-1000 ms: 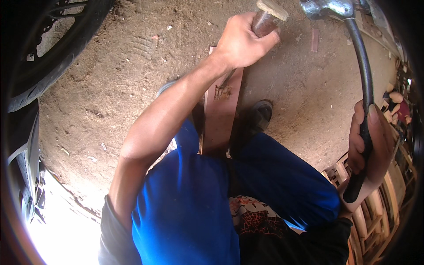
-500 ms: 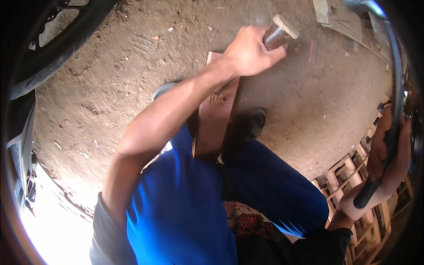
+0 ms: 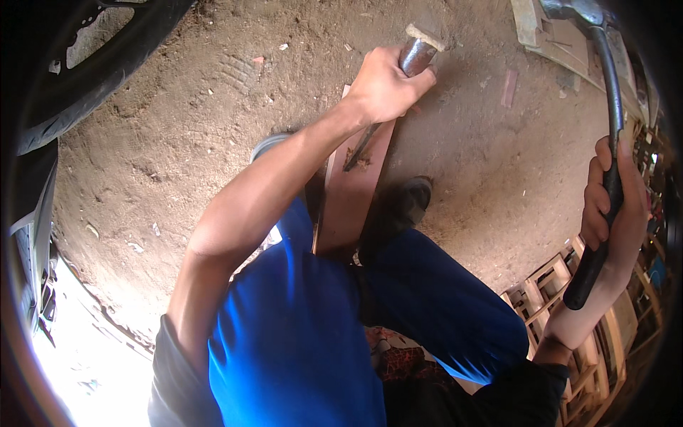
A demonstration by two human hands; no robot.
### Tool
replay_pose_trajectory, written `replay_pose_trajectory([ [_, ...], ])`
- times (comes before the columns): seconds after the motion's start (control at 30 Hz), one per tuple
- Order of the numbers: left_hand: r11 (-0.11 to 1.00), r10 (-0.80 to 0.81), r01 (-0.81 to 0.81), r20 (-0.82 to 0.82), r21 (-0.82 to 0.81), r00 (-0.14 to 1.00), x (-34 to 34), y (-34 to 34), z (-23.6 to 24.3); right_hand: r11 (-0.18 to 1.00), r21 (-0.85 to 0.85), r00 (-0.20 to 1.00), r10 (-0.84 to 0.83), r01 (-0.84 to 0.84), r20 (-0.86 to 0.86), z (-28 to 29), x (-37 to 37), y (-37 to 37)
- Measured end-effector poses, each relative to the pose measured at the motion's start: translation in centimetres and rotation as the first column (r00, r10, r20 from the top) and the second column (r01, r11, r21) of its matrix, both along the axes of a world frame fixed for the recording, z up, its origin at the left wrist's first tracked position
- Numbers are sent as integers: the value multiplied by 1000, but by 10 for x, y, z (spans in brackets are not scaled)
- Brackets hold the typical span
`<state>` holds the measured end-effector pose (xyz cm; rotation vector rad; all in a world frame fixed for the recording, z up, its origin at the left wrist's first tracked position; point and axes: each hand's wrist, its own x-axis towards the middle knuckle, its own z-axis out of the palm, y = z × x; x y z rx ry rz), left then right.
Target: The person sits on the ground and uses a hammer and chisel to carve a rectangular hole into a pink wooden plank. They repeatedly strike the chisel to remove wood chips and deepen the cavity.
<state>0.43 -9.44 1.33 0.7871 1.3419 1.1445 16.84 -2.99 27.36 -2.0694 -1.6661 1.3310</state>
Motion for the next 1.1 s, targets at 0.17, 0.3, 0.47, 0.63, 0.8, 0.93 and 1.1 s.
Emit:
replay_pose_trajectory([
  [0.17,993,68,-65,-22,95,997,-2,6,18,995,-34,988,-91,96,122,-3,-5,-25],
  [0.3,958,145,-115,-97,261,985,9,5,4,996,-69,969,-34,52,243,-7,-2,-44],
  [0.47,956,125,-69,-184,284,975,12,4,4,990,-65,979,-110,123,172,-5,-3,-52],
  [0.63,933,119,-50,-172,357,978,17,3,6,995,-24,983,-91,96,158,14,17,-45],
  [0.8,934,114,-74,-94,349,989,20,0,4,986,67,933,-124,155,-337,24,21,-47],
  [0.93,926,98,-42,-132,374,986,20,-4,4,998,52,999,-44,46,-21,3,20,-62],
  [1.1,930,111,-35,-188,366,976,21,0,8,990,-23,980,-136,141,148,31,22,-44],
])
